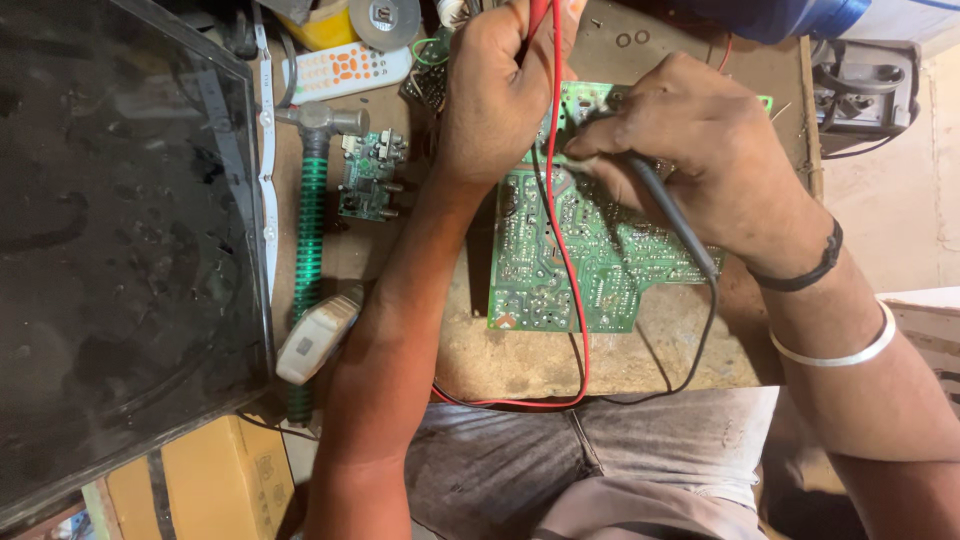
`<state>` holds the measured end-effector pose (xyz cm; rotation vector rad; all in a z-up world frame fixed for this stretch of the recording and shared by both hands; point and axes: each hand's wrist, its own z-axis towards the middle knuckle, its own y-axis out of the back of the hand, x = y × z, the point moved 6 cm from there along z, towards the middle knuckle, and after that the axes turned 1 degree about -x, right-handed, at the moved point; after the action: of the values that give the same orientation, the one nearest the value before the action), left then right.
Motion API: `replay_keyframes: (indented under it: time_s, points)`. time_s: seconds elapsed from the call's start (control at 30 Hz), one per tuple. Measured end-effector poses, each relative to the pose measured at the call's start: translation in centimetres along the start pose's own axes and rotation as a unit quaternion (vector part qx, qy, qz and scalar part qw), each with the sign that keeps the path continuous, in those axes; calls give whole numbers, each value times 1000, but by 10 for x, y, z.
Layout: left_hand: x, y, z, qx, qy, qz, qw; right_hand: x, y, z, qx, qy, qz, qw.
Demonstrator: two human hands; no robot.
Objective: The person uses a multimeter with red and black probes to test points on a green circuit board. They repeatedly touch different pads and traces on the board while seated on the floor in a cluttered workspace.
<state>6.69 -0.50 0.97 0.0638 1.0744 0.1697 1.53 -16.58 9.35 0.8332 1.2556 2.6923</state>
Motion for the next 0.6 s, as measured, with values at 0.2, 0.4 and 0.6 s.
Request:
replay_keyframes:
  time_s: [0.2, 0.4, 0.6]
  points:
    - [-2, 0, 2, 3, 10, 13, 1000, -29, 15, -15, -153, -14, 43, 987]
    - [-7, 1, 2, 9, 5, 0, 1000, -46, 13, -42, -247, -64, 71, 964]
    - [-9, 2, 2, 3, 7, 32, 999, -60, -3, -52, -289, -181, 275, 899]
